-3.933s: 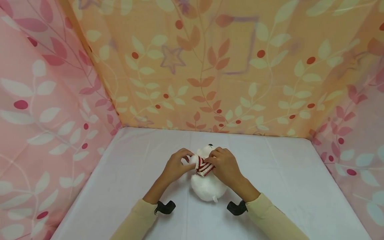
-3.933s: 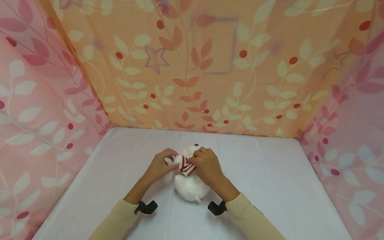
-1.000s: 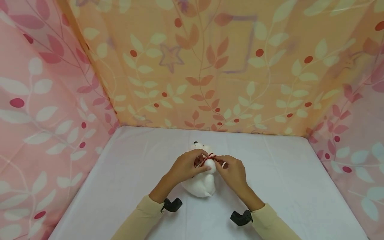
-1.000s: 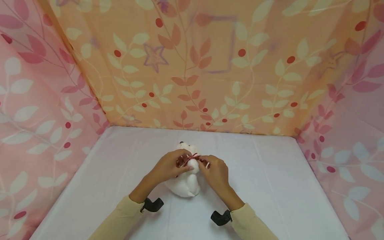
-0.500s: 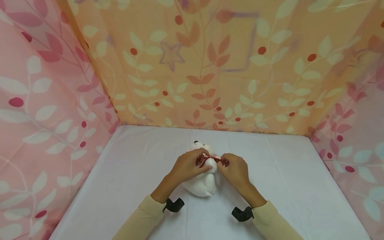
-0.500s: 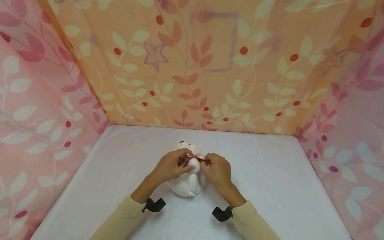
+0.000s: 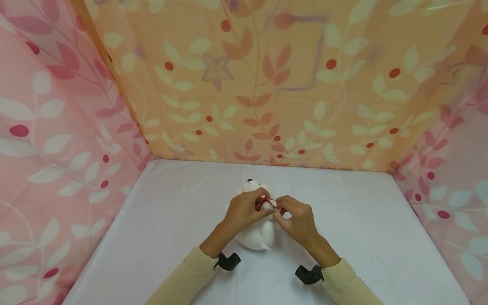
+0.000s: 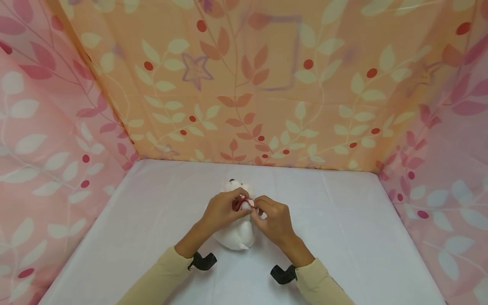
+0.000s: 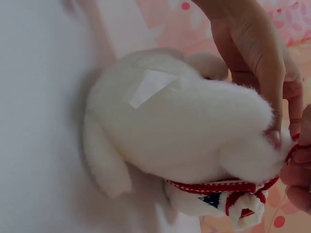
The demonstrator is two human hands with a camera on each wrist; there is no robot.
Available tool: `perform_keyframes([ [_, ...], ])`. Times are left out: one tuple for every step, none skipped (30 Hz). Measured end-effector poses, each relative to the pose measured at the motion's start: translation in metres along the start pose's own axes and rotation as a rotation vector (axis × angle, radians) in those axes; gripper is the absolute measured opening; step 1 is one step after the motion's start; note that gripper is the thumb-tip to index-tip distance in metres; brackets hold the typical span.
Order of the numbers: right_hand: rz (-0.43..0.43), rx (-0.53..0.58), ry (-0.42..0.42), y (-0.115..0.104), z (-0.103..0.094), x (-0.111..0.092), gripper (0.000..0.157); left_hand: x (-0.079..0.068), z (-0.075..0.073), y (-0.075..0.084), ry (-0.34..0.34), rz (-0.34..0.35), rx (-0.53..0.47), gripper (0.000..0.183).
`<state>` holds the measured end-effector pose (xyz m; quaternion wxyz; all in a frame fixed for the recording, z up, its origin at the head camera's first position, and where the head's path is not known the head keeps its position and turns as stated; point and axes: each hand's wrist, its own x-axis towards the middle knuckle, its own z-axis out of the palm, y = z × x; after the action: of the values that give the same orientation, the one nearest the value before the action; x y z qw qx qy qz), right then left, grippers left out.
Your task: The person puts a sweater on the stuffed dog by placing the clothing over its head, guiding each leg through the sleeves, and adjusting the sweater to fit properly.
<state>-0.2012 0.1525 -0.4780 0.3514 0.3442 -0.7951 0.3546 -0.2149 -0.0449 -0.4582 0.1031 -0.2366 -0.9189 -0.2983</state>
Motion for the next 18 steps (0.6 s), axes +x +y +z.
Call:
perform_keyframes([
  [-0.025, 0.012, -0.002, 0.0, 0.001, 0.001, 0.008, 0.0, 0.001, 0.0, 0.01, -0.006, 0.002, 0.034],
  [-0.051, 0.028, -0.004, -0.001, 0.002, 0.001, 0.008, 0.001, 0.001, -0.001, 0.024, -0.01, 0.0, 0.032],
  [-0.077, 0.041, -0.006, -0.001, 0.003, 0.002, 0.008, 0.001, 0.002, -0.002, 0.039, -0.012, -0.002, 0.03],
  [-0.102, 0.049, -0.012, -0.002, 0.003, 0.002, 0.008, 0.001, 0.003, -0.003, 0.056, -0.012, -0.006, 0.028],
  [-0.123, 0.051, -0.019, -0.004, 0.004, 0.001, 0.008, 0.002, 0.005, -0.004, 0.072, -0.01, -0.01, 0.026],
  [-0.136, 0.044, -0.026, -0.005, 0.005, 0.001, 0.008, 0.003, 0.006, -0.005, 0.086, -0.006, -0.012, 0.025],
  [-0.143, 0.026, -0.033, -0.007, 0.006, 0.0, 0.008, 0.003, 0.007, -0.006, 0.098, -0.001, -0.018, 0.025],
  [-0.137, 0.007, -0.041, -0.008, 0.008, -0.002, 0.006, 0.003, 0.008, -0.007, 0.109, 0.002, -0.027, 0.024],
  [-0.121, -0.021, -0.049, -0.009, 0.01, -0.003, 0.004, 0.004, 0.008, -0.008, 0.115, 0.006, -0.037, 0.024],
  [-0.097, -0.052, -0.051, -0.011, 0.011, -0.005, 0.003, 0.004, 0.008, -0.01, 0.116, 0.011, -0.051, 0.024],
  [-0.066, -0.092, -0.05, -0.012, 0.013, -0.006, 0.007, 0.004, 0.007, -0.01, 0.113, 0.016, -0.061, 0.023],
  [-0.028, -0.131, -0.046, -0.013, 0.014, -0.008, 0.012, 0.004, 0.006, -0.011, 0.11, 0.023, -0.076, 0.022],
  [0.015, -0.167, -0.042, -0.014, 0.015, -0.009, 0.018, 0.003, 0.005, -0.011, 0.105, 0.03, -0.087, 0.022],
  [0.054, -0.196, -0.034, -0.014, 0.017, -0.01, 0.023, 0.003, 0.003, -0.012, 0.1, 0.039, -0.094, 0.022],
  [0.09, -0.224, -0.025, -0.015, 0.018, -0.011, 0.028, 0.002, 0.002, -0.012, 0.092, 0.05, -0.091, 0.022],
  [0.125, -0.249, -0.015, -0.015, 0.019, -0.012, 0.031, 0.001, 0.001, -0.012, 0.087, 0.068, -0.082, 0.021],
  [0.158, -0.269, -0.008, -0.015, 0.02, -0.013, 0.034, 0.0, 0.0, -0.013, 0.083, 0.089, -0.068, 0.022],
  [0.189, -0.282, -0.005, -0.015, 0.021, -0.014, 0.035, 0.0, 0.0, -0.013, 0.082, 0.11, -0.054, 0.022],
])
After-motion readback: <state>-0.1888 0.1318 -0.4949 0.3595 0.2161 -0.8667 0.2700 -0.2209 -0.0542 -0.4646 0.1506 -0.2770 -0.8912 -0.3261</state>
